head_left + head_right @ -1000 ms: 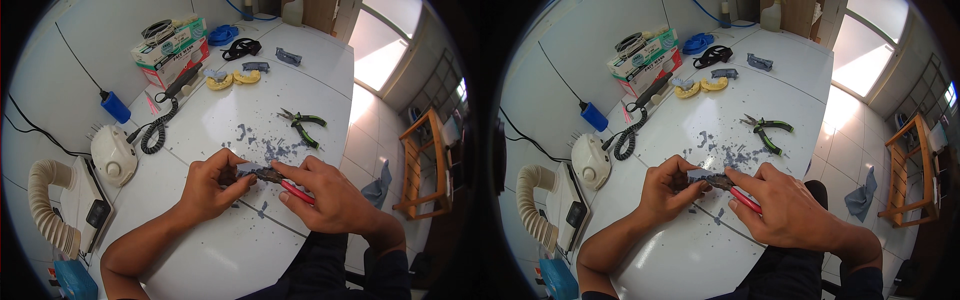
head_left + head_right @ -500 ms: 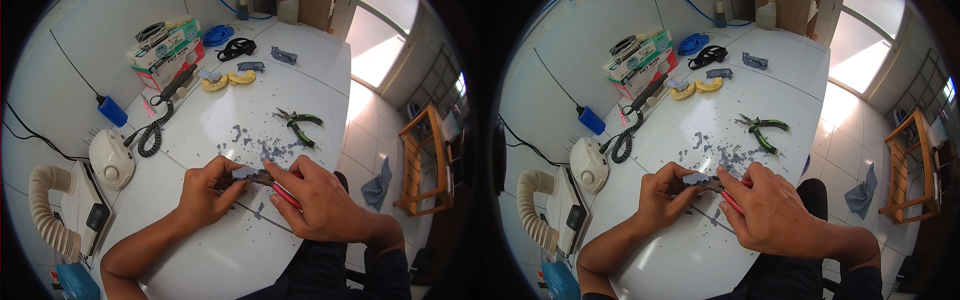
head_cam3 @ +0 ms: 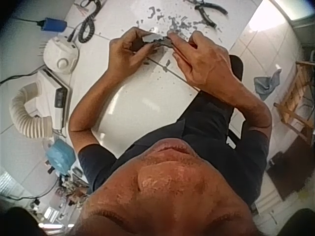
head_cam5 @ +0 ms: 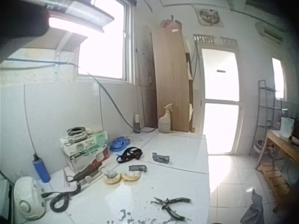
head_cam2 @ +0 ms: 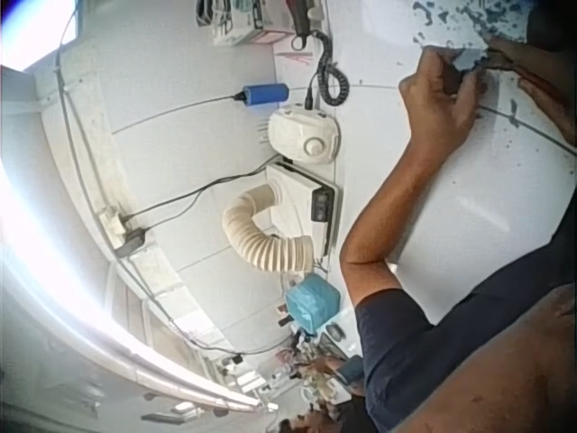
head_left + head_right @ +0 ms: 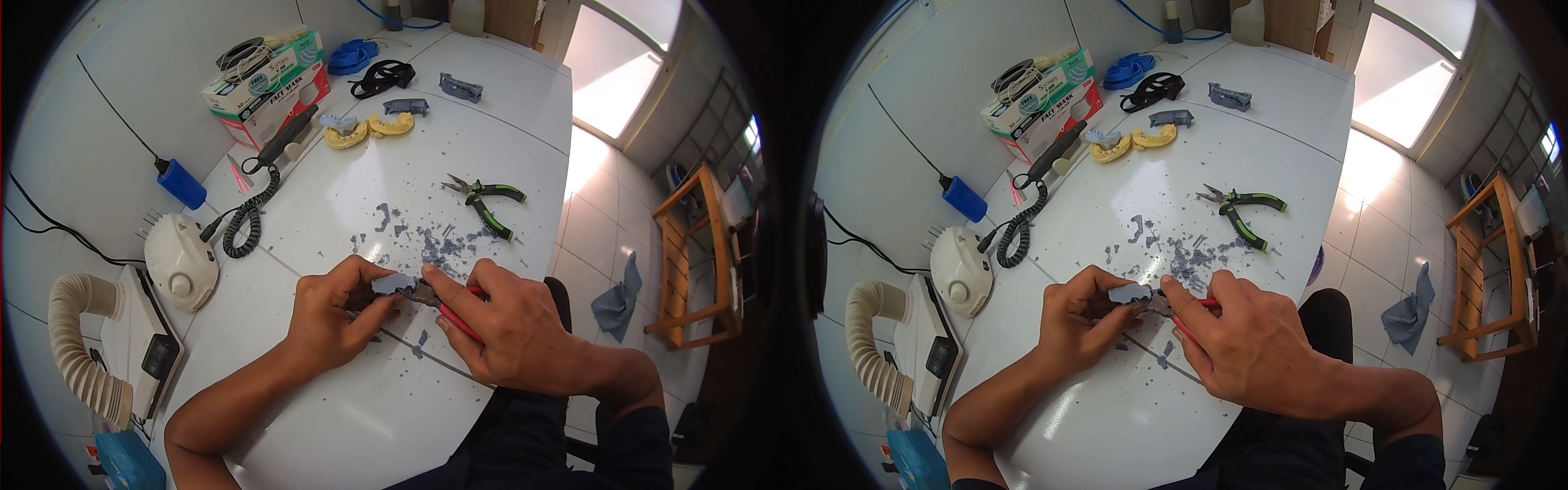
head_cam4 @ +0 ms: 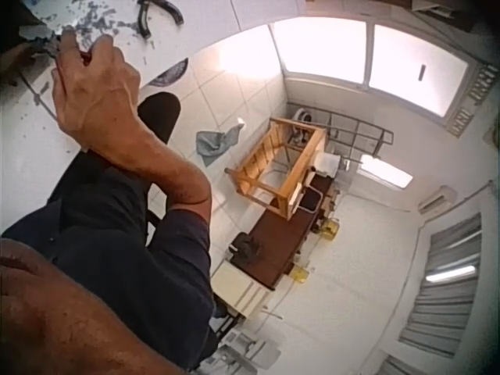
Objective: The recorder uses pliers to trim and adjust a dental prosthesis at a lab bench.
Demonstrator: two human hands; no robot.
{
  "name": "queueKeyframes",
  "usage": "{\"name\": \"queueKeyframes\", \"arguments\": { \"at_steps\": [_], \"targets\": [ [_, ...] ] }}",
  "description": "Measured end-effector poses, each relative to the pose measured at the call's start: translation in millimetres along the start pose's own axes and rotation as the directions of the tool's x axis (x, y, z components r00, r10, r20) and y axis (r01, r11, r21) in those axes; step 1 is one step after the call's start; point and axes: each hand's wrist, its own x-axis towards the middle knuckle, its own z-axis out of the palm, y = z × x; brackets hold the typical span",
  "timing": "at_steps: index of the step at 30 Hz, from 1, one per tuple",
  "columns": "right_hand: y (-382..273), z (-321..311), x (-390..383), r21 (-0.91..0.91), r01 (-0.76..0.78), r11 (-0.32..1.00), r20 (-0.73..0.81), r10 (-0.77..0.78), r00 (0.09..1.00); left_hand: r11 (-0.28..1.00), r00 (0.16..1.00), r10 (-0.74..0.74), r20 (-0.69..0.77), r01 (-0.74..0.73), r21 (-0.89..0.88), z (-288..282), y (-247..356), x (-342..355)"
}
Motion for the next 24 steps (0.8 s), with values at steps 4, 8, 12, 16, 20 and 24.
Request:
{"name": "queueKeyframes", "arguments": {
  "at_steps": [4, 8, 12, 16, 20, 24],
  "targets": [
    [0.8, 1.0, -0.9, 0.001, 0.001, 1.000, -0.004, -0.001, 1.000, 0.999, 0.999, 0.043, -0.028, -0.043, 0.007, 2.1, -4.0, 0.1],
    [4.9, -0.1, -2.6, -0.017, 0.015, 1.000, 0.002, -0.015, 1.000, 0.996, 0.997, 0.073, -0.030, -0.075, -0.041, 1.8, -5.8, 1.3],
    [10.9, -7.9, -0.1, 0.038, 0.003, 0.999, 0.072, -0.005, 0.997, 0.996, 0.999, 0.036, 0.032, -0.033, -0.088, -4.5, -1.1, 4.5],
    [21.2, -14.0, 4.4, 0.132, -0.020, 0.991, 0.155, 0.000, 0.988, 0.986, 0.986, -0.004, 0.167, 0.032, -0.164, -8.6, -1.0, 5.2],
    [33.2, -17.5, 10.9, 0.229, -0.044, 0.972, 0.226, -0.009, 0.974, 0.961, 0.974, -0.061, 0.217, 0.115, -0.250, -10.0, 1.1, 8.7],
    [32.0, -17.2, 8.9, 0.280, -0.038, 0.959, 0.195, -0.018, 0.981, 0.954, 0.978, -0.051, 0.203, 0.108, -0.279, -8.7, 1.1, 9.2]
  ]
}}
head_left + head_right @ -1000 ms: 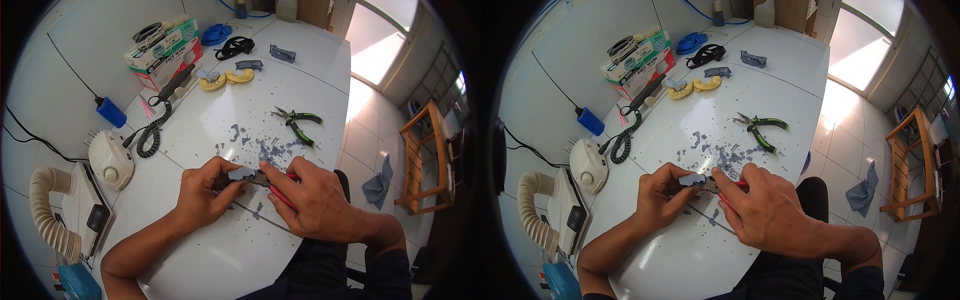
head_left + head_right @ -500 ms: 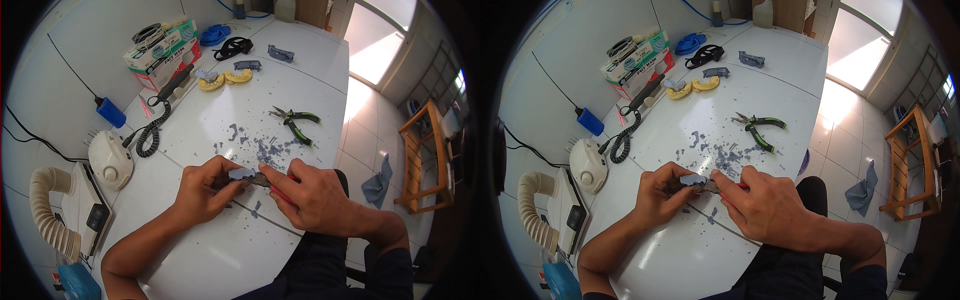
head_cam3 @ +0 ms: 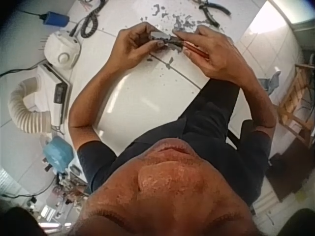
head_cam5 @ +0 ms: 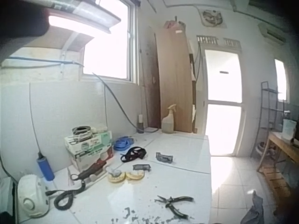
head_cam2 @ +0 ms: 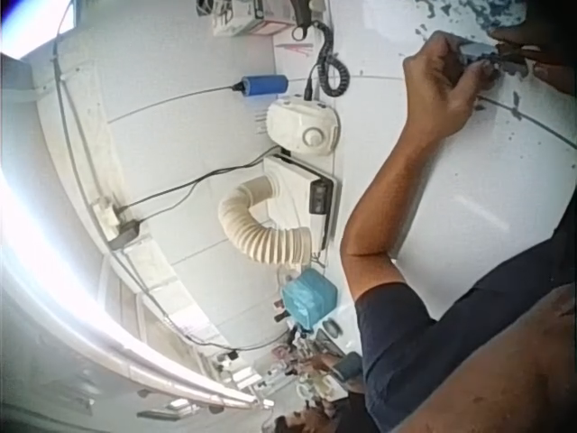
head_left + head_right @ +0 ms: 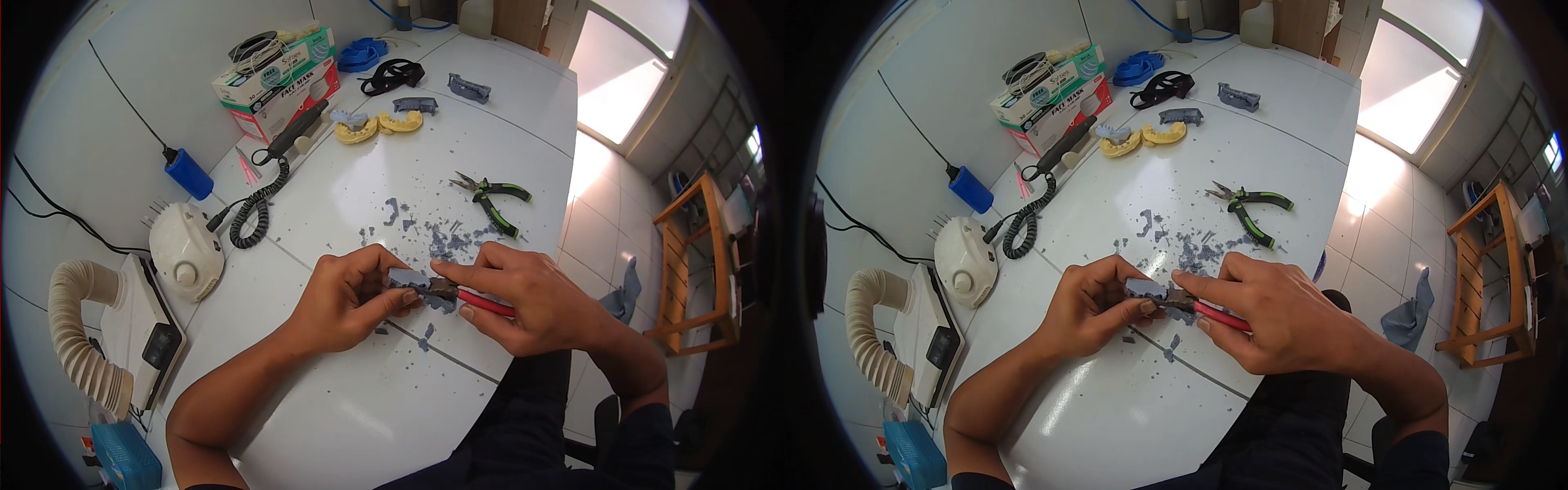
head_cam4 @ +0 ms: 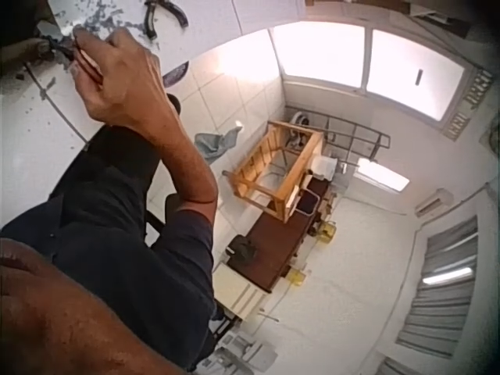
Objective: The recorder uses pliers to trim and adjust a dental prosthesis at a lab bench.
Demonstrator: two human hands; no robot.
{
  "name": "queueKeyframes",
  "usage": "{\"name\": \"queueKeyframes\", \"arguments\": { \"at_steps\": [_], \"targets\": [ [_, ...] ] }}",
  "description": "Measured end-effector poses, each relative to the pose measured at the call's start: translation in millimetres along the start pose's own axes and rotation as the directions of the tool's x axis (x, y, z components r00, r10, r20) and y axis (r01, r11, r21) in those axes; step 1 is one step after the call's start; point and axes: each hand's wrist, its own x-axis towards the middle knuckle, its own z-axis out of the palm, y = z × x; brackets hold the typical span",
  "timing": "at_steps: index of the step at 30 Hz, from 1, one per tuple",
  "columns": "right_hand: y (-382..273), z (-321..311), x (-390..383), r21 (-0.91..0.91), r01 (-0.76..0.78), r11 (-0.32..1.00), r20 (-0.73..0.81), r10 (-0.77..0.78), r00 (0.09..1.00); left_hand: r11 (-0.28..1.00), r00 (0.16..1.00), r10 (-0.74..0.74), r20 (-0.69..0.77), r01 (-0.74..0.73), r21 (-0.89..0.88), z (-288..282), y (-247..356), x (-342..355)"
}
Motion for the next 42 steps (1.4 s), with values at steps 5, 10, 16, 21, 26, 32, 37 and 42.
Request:
{"name": "queueKeyframes", "arguments": {
  "at_steps": [5, 10, 16, 21, 26, 32, 37, 42],
  "targets": [
    [-22.1, 5.3, -5.8, 0.034, -0.072, 0.997, -0.041, 0.074, 0.996, 0.999, 1.000, 0.022, -0.009, -0.022, 0.050, -0.7, -3.3, -0.9],
    [-37.0, 13.4, -7.8, -0.046, -0.123, 0.991, -0.102, 0.117, 0.988, 0.991, 0.991, 0.114, -0.074, -0.107, 0.083, 5.9, -8.0, -1.3],
    [-38.4, 22.1, -10.6, -0.190, -0.062, 0.980, -0.170, 0.030, 0.985, 0.993, 0.996, 0.070, -0.049, -0.064, 0.098, 3.8, -2.7, -4.4],
    [-38.9, 22.3, -8.6, -0.216, -0.047, 0.975, -0.163, 0.012, 0.987, 0.991, 0.998, 0.057, -0.040, -0.052, 0.121, 5.6, -1.0, -6.8],
    [-40.7, 23.4, -8.4, -0.247, -0.047, 0.968, -0.183, 0.001, 0.983, 0.980, 0.993, 0.082, -0.083, -0.065, 0.187, 7.3, -0.1, -6.7],
    [-37.0, 25.3, -8.3, -0.272, -0.041, 0.962, -0.191, -0.012, 0.982, 0.964, 0.991, 0.106, -0.084, -0.081, 0.251, 5.5, -0.5, -6.8],
    [-36.1, 25.3, -11.3, -0.285, -0.046, 0.957, -0.221, -0.019, 0.975, 0.954, 0.985, 0.154, -0.074, -0.129, 0.270, 5.8, 0.6, -3.8],
    [-34.5, 5.6, -2.6, 0.095, -0.159, 0.983, -0.046, 0.164, 0.985, 0.990, 0.984, 0.128, -0.127, -0.134, -0.036, 4.5, -4.9, -2.8]
  ]
}}
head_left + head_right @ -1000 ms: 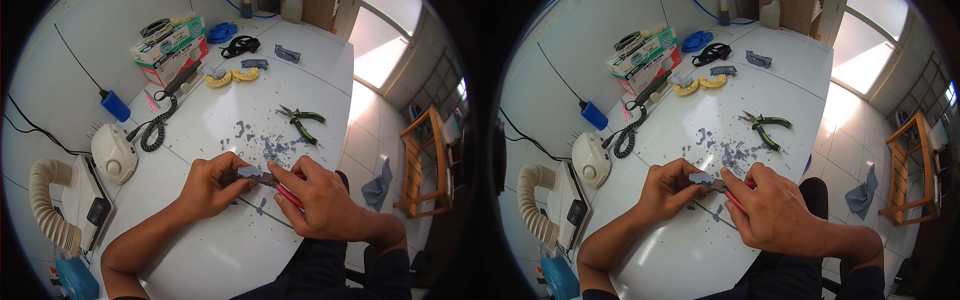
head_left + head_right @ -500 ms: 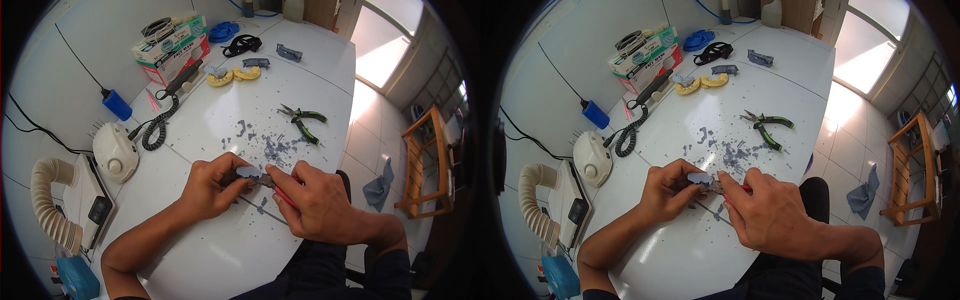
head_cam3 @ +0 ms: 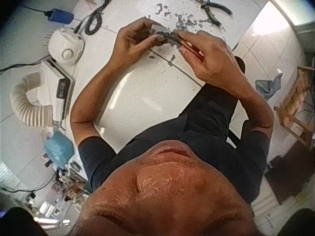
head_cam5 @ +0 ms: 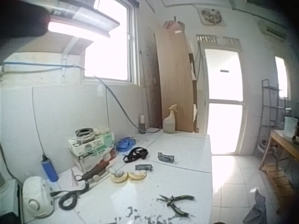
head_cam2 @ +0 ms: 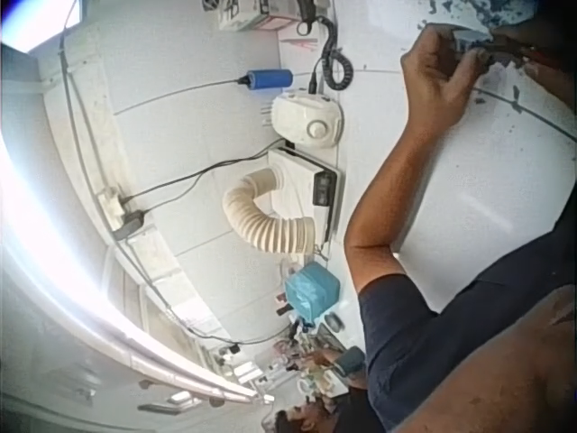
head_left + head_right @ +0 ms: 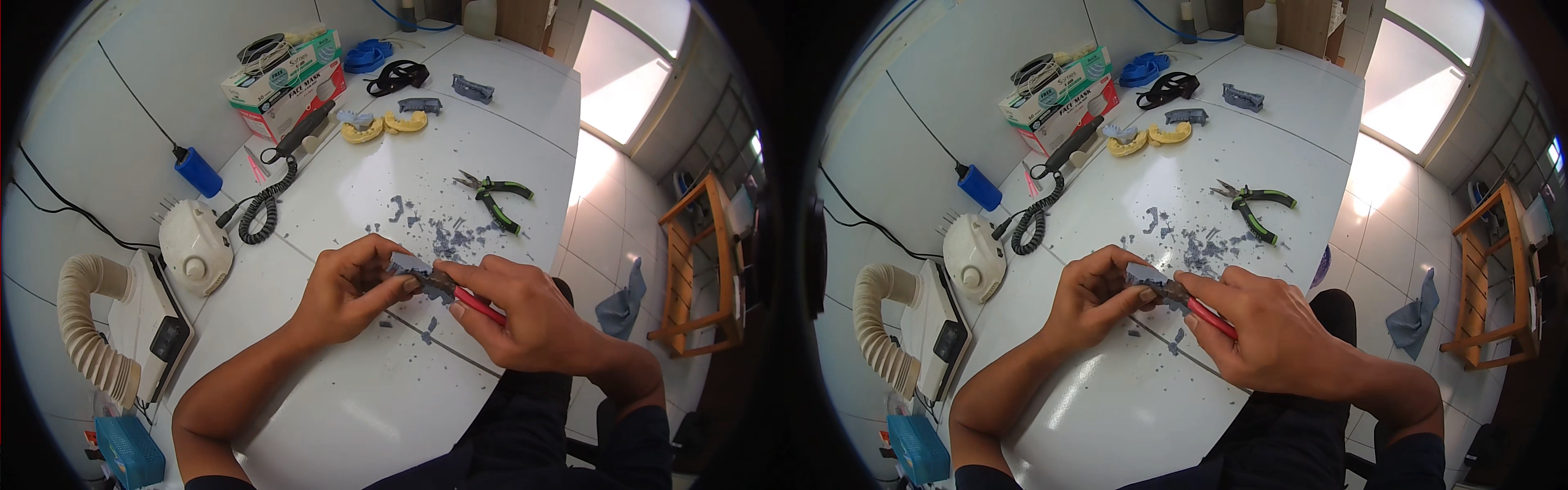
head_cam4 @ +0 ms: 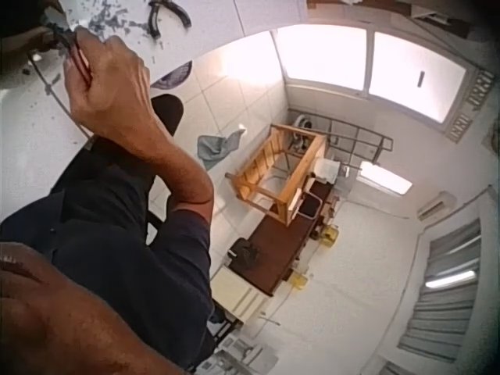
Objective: The recorder uses pliers to trim and adjust a dental prosthesis at a lab bench.
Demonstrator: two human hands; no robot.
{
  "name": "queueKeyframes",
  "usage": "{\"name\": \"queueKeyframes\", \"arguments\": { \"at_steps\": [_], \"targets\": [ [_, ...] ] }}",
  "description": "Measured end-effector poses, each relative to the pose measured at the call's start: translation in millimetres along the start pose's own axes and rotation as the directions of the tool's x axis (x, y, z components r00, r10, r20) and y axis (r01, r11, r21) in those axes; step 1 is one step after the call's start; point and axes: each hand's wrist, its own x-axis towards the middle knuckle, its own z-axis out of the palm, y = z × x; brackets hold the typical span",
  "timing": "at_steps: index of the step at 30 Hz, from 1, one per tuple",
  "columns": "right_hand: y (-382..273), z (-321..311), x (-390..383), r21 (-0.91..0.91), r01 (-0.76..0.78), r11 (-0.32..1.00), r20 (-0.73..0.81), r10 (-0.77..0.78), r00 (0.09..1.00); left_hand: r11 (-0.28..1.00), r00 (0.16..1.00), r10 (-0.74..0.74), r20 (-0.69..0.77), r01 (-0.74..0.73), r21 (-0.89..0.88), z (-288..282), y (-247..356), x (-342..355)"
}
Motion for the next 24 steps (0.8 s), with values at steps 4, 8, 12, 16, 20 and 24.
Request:
{"name": "queueKeyframes", "arguments": {
  "at_steps": [4, 8, 12, 16, 20, 24],
  "targets": [
    [16.3, 2.3, 7.3, 0.353, 0.041, 0.935, 0.011, -0.049, 0.999, 0.973, 0.993, -0.121, -0.002, 0.118, -0.196, 4.8, 7.7, 1.2],
    [13.0, 9.6, 7.2, 0.253, 0.055, 0.966, -0.004, -0.056, 0.998, 0.981, 0.991, -0.126, -0.034, 0.120, -0.152, 7.7, -0.5, -4.1],
    [19.4, 10.3, 10.2, 0.435, -0.011, 0.900, 0.072, -0.023, 0.997, 0.965, 0.979, -0.202, -0.006, 0.197, -0.174, 2.3, 6.5, -2.2],
    [25.3, 2.5, 14.7, 0.480, -0.116, 0.869, 0.197, 0.022, 0.980, 0.958, 0.971, -0.237, 0.025, 0.238, -0.163, -0.6, 6.2, -1.4],
    [37.2, -1.5, 19.9, 0.552, -0.151, 0.820, 0.277, -0.009, 0.961, 0.950, 0.965, -0.253, 0.065, 0.261, -0.170, -2.6, 6.9, 1.4],
    [38.8, -2.6, 18.6, 0.569, -0.146, 0.809, 0.258, -0.007, 0.966, 0.962, 0.972, -0.221, 0.081, 0.231, -0.146, -5.0, -0.2, 0.6]
  ]
}}
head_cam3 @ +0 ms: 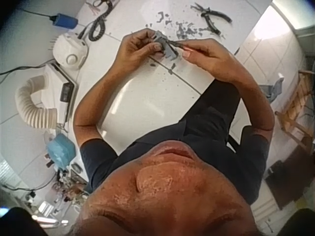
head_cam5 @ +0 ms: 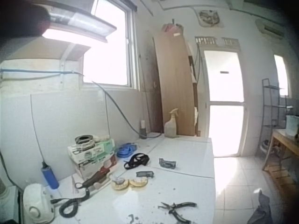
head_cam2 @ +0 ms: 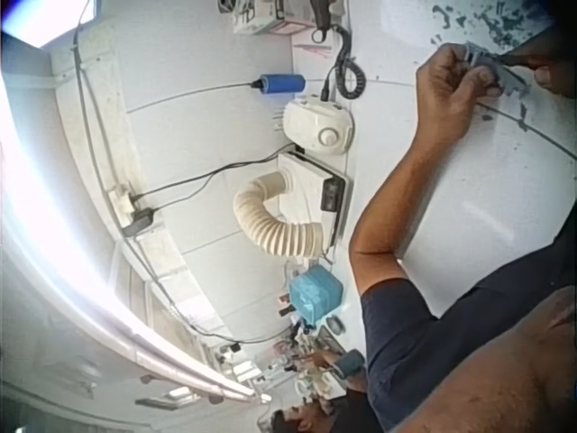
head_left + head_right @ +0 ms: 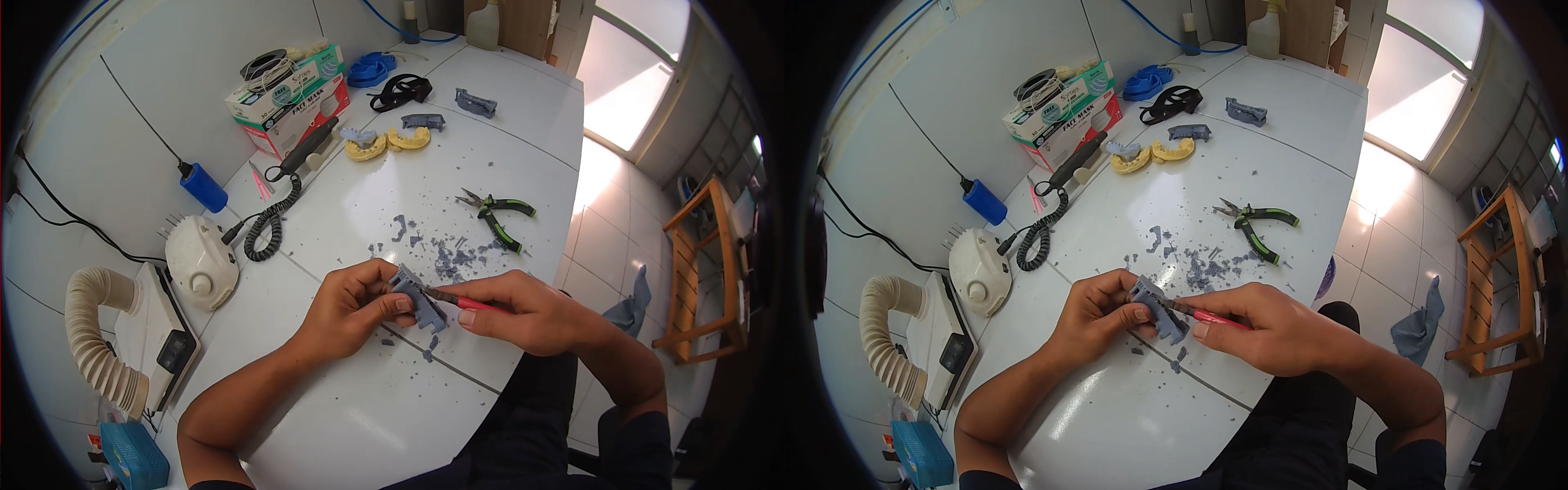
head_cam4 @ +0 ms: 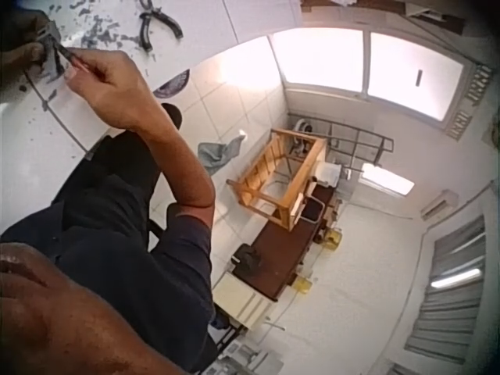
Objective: The recorder uses pliers to trim and adjust a dental prosthesis at a lab bench.
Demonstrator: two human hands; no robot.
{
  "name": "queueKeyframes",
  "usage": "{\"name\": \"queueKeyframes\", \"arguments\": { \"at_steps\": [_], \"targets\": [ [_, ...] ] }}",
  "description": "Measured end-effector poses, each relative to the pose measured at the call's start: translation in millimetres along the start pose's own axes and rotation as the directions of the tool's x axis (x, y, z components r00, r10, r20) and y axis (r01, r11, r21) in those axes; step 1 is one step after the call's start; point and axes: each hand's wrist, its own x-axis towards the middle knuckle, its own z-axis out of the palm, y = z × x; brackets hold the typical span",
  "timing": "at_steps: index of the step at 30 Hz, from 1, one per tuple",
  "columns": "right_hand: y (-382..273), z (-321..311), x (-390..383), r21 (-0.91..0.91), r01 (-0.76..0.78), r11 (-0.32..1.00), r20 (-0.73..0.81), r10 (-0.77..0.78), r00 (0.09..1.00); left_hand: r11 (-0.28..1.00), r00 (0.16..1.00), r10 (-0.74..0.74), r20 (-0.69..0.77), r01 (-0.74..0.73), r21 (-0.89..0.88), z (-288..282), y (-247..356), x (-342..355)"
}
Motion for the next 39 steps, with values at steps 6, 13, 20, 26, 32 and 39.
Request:
{"name": "queueKeyframes", "arguments": {
  "at_steps": [6, 13, 20, 26, 32, 39],
  "targets": [
    [-11.9, 11.4, -12.9, -0.355, 0.066, 0.933, -0.109, -0.112, 0.988, 0.999, 0.999, 0.005, -0.046, -0.006, -0.035, 7.7, 4.4, -0.7],
    [-27.4, 21.9, -18.8, -0.556, 0.011, 0.831, -0.112, -0.088, 0.990, 0.999, 1.000, 0.016, -0.020, -0.017, -0.047, 4.7, 6.1, -3.9],
    [-27.5, 25.0, -22.2, -0.478, -0.002, 0.878, -0.111, -0.058, 0.992, 0.994, 0.998, 0.054, -0.021, -0.055, -0.099, 9.5, 3.7, -4.9],
    [-22.4, 32.5, -24.5, -0.545, 0.062, 0.836, -0.139, -0.163, 0.977, 0.997, 0.997, 0.073, -0.014, -0.074, -0.028, 9.3, 4.1, -5.3],
    [-26.1, 35.0, -23.7, -0.551, -0.023, 0.834, -0.140, -0.065, 0.988, 0.994, 0.994, 0.103, -0.025, -0.104, -0.021, 11.3, 3.2, -6.4],
    [-22.6, 40.2, -26.5, -0.581, 0.039, 0.813, -0.160, -0.162, 0.974, 0.994, 0.994, 0.105, -0.029, -0.105, -0.016, 11.4, -0.7, -7.6]
  ]
}}
